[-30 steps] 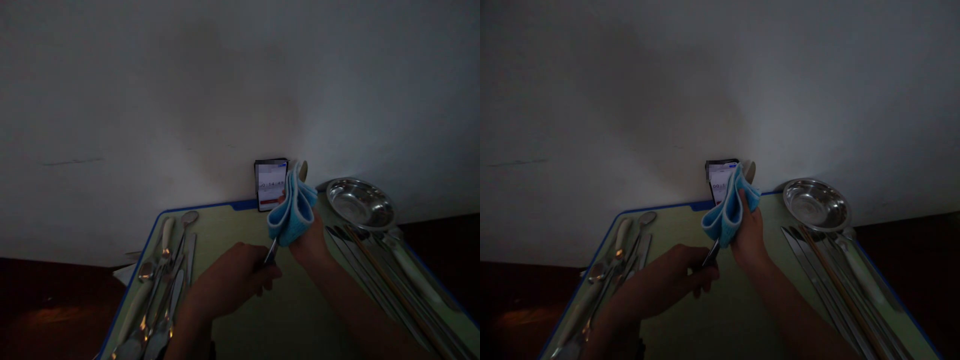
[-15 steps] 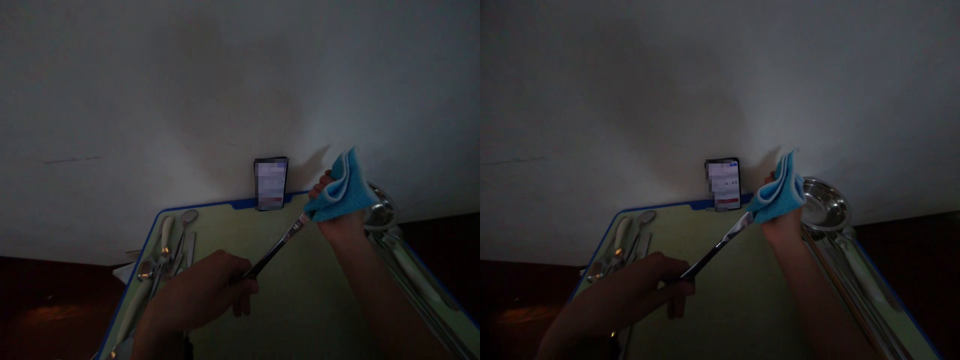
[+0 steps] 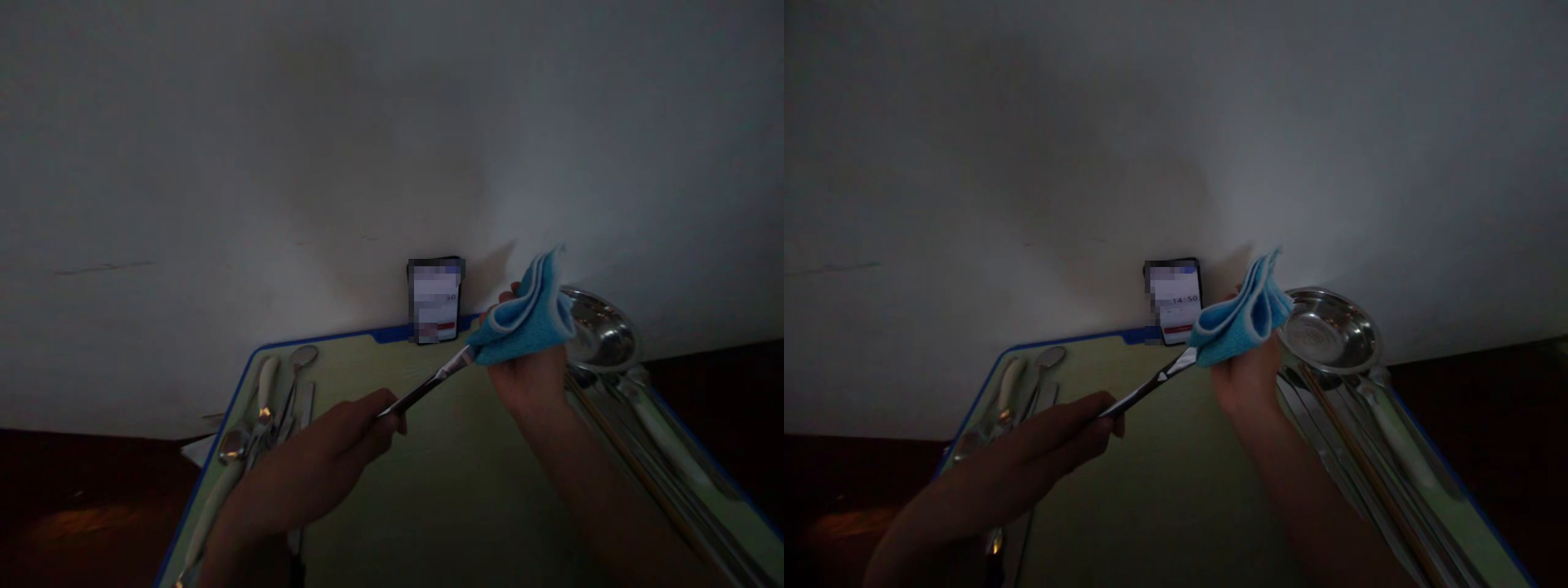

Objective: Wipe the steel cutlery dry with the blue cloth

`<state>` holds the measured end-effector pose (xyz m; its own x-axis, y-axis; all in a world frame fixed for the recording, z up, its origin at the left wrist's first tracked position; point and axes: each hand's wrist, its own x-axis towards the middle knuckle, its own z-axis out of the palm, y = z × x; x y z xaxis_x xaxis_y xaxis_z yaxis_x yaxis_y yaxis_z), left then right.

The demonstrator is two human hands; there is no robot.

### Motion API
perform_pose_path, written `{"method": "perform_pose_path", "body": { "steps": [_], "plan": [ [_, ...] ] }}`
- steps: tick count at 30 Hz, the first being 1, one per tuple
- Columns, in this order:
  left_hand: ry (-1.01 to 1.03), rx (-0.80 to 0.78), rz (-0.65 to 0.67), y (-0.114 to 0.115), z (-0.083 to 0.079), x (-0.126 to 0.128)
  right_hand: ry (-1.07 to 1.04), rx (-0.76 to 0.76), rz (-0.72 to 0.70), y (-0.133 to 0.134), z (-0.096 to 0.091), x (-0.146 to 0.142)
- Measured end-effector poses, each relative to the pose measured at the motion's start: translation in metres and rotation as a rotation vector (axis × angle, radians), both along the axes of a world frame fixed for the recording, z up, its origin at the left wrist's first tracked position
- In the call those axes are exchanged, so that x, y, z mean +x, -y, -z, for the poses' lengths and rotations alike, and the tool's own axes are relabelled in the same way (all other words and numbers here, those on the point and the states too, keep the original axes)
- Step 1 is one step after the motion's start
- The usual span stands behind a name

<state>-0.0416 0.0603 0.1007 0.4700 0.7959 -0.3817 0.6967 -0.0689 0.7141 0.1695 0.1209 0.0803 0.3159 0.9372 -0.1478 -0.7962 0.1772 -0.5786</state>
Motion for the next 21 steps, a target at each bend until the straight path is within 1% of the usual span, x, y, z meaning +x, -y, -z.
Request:
{"method": "perform_pose_path", "body": {
  "steps": [3,6,8,11,14,17,21],
  "plan": [
    [0.006,0.01,-0.014,0.0,0.0,0.003,0.017,-0.03,0.027,0.005,-0.002,-0.008],
    [0.027,0.019,-0.017,0.0,0.0,0.01,0.05,-0.026,-0.003,0.01,0.001,-0.019],
    [0.036,0.025,-0.014,0.0,0.0,0.014,0.038,-0.05,-0.023,0.013,0.004,-0.025],
    [0.051,0.05,-0.036,0.001,0.0,0.016,0.024,-0.052,-0.042,0.013,0.004,-0.029],
    [0.056,0.065,-0.045,0.002,0.0,0.015,0.043,-0.024,-0.057,0.01,0.001,-0.022],
    [0.038,0.079,-0.06,0.004,0.0,0.01,0.03,-0.028,-0.031,0.004,-0.001,-0.007],
    [0.05,0.144,-0.103,0.005,-0.002,-0.001,0.021,0.051,-0.017,-0.003,0.001,0.006]
  ]
}}
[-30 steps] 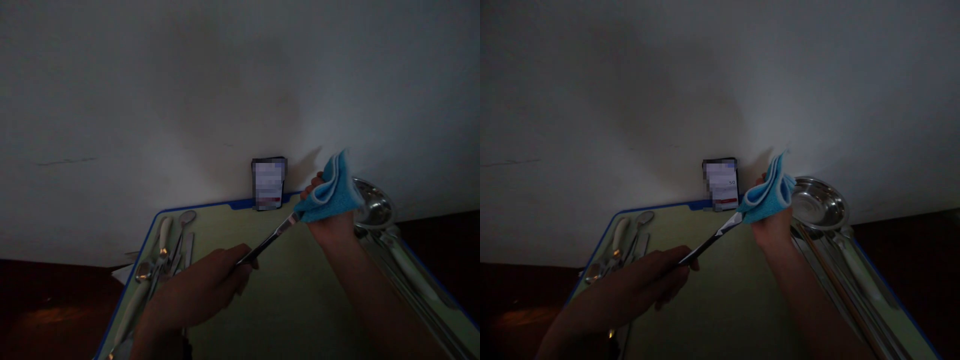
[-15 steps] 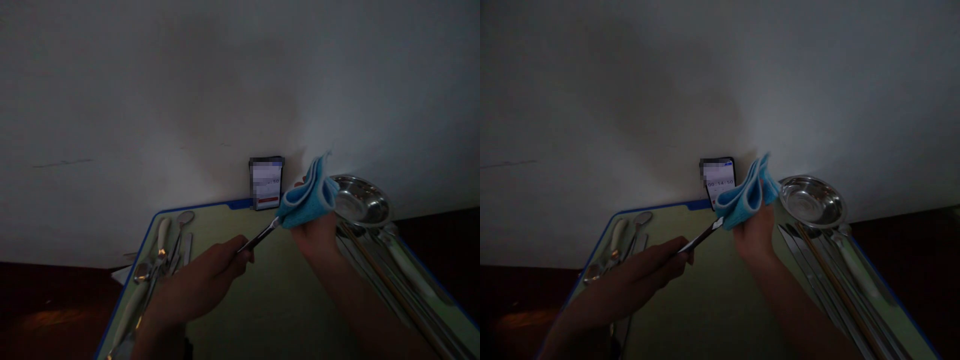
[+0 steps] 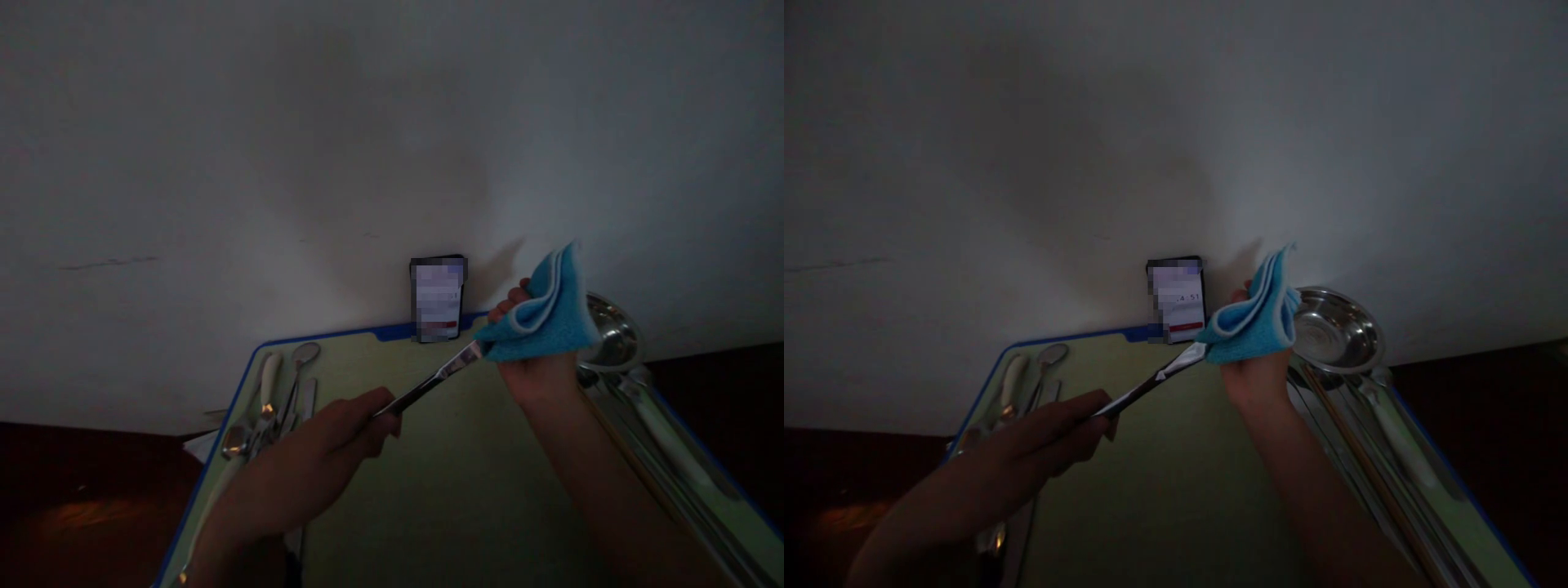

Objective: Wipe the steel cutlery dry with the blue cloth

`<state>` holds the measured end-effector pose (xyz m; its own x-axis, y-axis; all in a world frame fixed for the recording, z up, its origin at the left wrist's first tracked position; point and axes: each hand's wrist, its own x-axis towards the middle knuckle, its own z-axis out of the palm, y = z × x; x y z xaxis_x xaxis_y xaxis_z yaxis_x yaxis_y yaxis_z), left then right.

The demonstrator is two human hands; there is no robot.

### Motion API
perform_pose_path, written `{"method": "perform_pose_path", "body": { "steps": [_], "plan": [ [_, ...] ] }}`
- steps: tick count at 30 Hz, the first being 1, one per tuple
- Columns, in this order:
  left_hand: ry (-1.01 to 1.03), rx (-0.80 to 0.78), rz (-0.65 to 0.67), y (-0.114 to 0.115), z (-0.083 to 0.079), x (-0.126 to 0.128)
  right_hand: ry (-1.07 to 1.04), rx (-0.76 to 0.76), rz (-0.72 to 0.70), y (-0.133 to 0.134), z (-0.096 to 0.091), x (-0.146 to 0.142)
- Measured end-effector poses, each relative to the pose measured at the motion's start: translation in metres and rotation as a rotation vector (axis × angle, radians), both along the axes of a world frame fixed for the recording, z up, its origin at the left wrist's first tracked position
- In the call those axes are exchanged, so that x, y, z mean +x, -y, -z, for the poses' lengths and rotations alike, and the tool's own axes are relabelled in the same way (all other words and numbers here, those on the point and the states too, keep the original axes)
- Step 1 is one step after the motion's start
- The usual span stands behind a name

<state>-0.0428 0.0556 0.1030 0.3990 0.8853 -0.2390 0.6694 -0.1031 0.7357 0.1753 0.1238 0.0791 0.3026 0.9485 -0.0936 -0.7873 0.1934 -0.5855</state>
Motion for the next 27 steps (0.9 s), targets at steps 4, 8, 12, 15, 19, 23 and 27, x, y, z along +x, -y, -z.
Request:
{"method": "perform_pose_path", "body": {
  "steps": [4,8,12,15,19,23,27],
  "plan": [
    [-0.046,0.048,-0.002,-0.006,-0.004,-0.003,-0.022,0.003,-0.061,0.002,-0.001,-0.006],
    [-0.112,0.088,0.01,-0.01,-0.008,-0.001,0.008,0.031,-0.072,0.008,-0.006,-0.013],
    [-0.114,0.157,0.011,-0.008,-0.016,0.001,0.11,0.075,-0.053,0.012,-0.011,-0.012],
    [-0.087,0.203,-0.005,-0.005,-0.018,0.01,0.13,0.088,-0.143,0.017,-0.013,-0.013],
    [0.042,0.188,-0.034,0.006,-0.004,0.031,0.098,0.052,-0.238,0.038,-0.007,-0.019],
    [0.125,0.176,-0.16,0.033,0.029,0.049,0.125,-0.11,-0.337,0.071,0.024,-0.021],
    [0.186,0.139,-0.278,0.062,0.063,0.051,0.309,-0.258,-0.428,0.099,0.066,-0.014]
  ]
}}
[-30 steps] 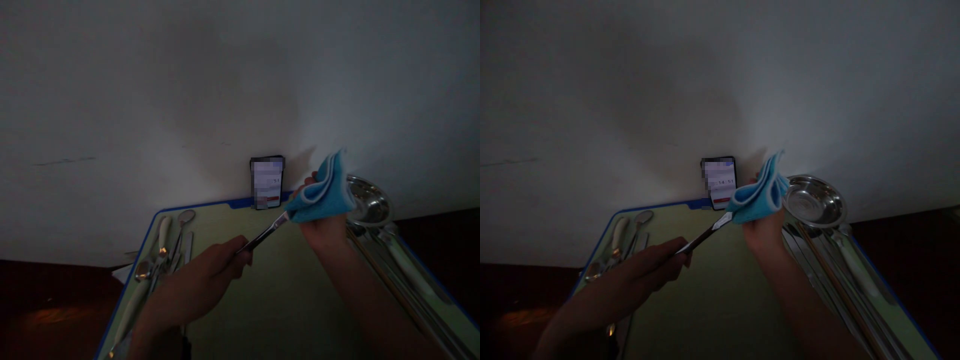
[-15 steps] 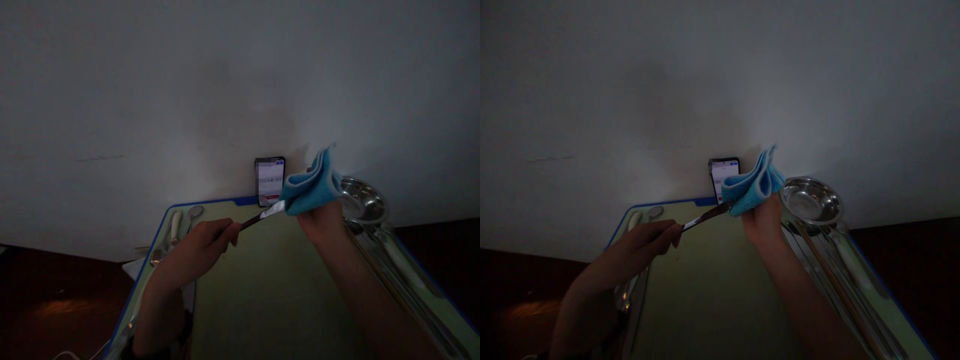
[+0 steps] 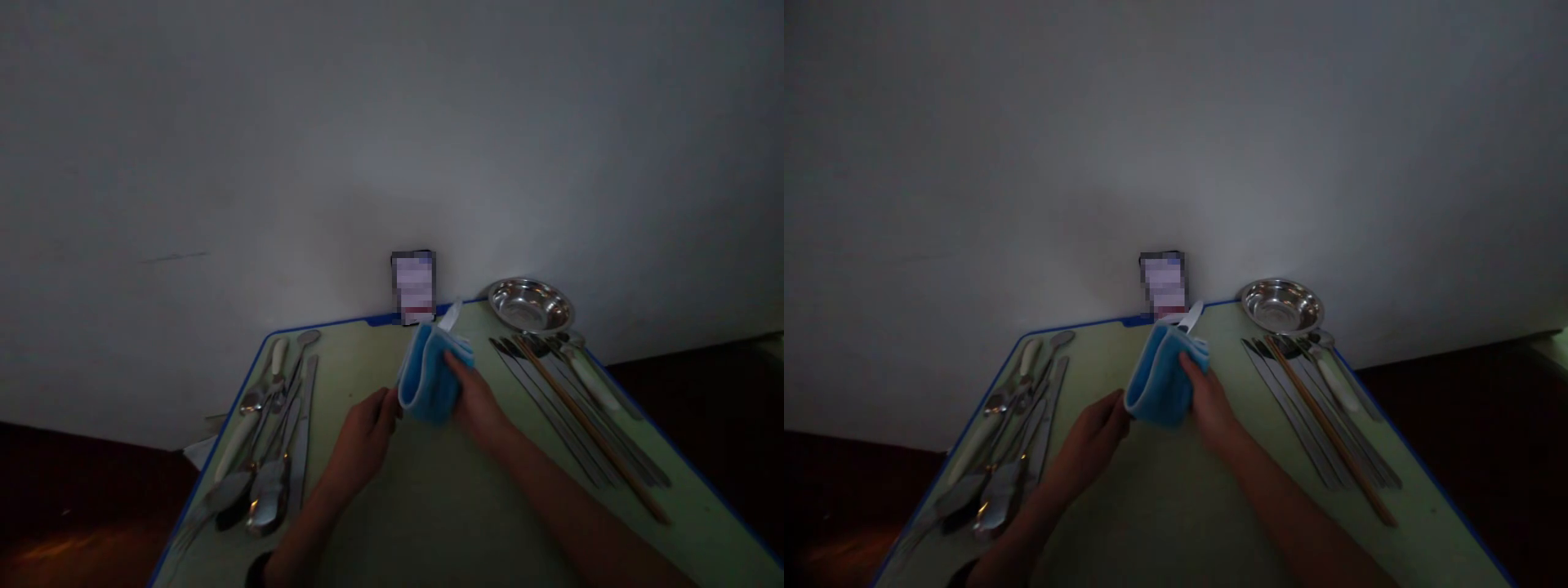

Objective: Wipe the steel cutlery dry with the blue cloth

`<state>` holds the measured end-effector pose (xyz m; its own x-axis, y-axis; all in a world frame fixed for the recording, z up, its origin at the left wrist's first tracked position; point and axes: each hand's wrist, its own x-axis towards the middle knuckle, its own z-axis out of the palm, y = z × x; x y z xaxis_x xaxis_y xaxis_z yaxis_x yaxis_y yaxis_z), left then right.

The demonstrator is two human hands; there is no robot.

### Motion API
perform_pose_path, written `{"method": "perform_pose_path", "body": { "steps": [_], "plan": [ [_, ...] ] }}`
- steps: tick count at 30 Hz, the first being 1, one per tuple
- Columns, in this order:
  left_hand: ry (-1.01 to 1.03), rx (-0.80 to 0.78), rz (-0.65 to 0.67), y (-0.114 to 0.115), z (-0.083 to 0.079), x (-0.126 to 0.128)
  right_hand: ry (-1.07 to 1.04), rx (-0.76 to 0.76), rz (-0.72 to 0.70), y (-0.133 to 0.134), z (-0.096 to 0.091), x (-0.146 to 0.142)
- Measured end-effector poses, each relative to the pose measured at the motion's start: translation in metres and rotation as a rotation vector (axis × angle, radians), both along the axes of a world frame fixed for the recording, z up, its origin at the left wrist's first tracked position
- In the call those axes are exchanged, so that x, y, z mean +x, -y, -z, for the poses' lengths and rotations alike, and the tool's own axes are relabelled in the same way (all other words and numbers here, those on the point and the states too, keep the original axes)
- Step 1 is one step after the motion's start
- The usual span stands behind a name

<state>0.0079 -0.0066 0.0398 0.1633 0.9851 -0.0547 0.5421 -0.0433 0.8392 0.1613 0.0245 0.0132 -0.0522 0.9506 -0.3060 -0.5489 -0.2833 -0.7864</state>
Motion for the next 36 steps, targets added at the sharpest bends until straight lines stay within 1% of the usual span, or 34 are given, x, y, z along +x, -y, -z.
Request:
{"method": "perform_pose_path", "body": {
  "steps": [1,2,4,5,7,8,11,13,15,17,20,21,23,26,28,29,32,34,36],
  "plan": [
    [0.014,-0.007,-0.027,0.005,0.007,-0.001,0.072,-0.042,-0.012,0.005,0.008,0.002],
    [0.023,-0.01,-0.061,0.009,0.013,-0.001,0.152,-0.044,-0.029,0.008,0.014,0.003],
    [0.055,-0.01,-0.128,0.014,0.021,-0.002,0.278,0.051,-0.071,0.011,0.02,0.005],
    [0.072,-0.007,-0.155,0.016,0.024,-0.002,0.305,0.113,-0.087,0.011,0.021,0.005],
    [0.096,-0.001,-0.193,0.016,0.027,-0.002,0.281,0.21,-0.107,0.009,0.022,0.004],
    [0.101,0.001,-0.203,0.016,0.027,-0.002,0.24,0.227,-0.11,0.007,0.022,0.004],
    [0.102,0.006,-0.207,0.016,0.029,-0.002,0.11,0.198,-0.121,0.003,0.026,0.004],
    [0.135,-0.002,-0.205,0.016,0.029,-0.003,0.089,0.187,-0.14,0.001,0.029,0.006],
    [0.181,-0.015,-0.222,0.015,0.029,-0.004,0.156,0.222,-0.171,0.001,0.03,0.008],
    [0.182,-0.01,-0.241,0.014,0.029,-0.006,0.243,0.272,-0.224,0.002,0.03,0.01],
    [0.115,-0.005,-0.187,0.012,0.028,-0.008,0.292,0.315,-0.289,0.004,0.027,0.011],
    [0.095,-0.009,-0.17,0.012,0.028,-0.009,0.314,0.315,-0.28,0.004,0.027,0.01],
    [0.074,-0.011,-0.159,0.012,0.028,-0.01,0.417,0.335,-0.19,0.004,0.026,0.01],
    [0.076,0.002,-0.185,0.014,0.029,-0.01,0.64,0.445,-0.025,0.004,0.026,0.014],
    [0.098,0.001,-0.204,0.014,0.029,-0.011,0.761,0.56,0.004,0.007,0.021,0.02],
    [0.111,0.0,-0.214,0.014,0.03,-0.011,0.814,0.619,-0.01,0.01,0.018,0.023],
    [0.164,-0.006,-0.218,0.013,0.031,-0.013,0.958,0.819,-0.13,0.021,0.006,0.028],
    [0.203,-0.015,-0.214,0.013,0.032,-0.014,1.066,0.892,-0.178,0.028,0.002,0.025],
    [0.24,-0.026,-0.213,0.013,0.033,-0.015,1.144,0.928,-0.174,0.032,0.004,0.02]
  ]
}}
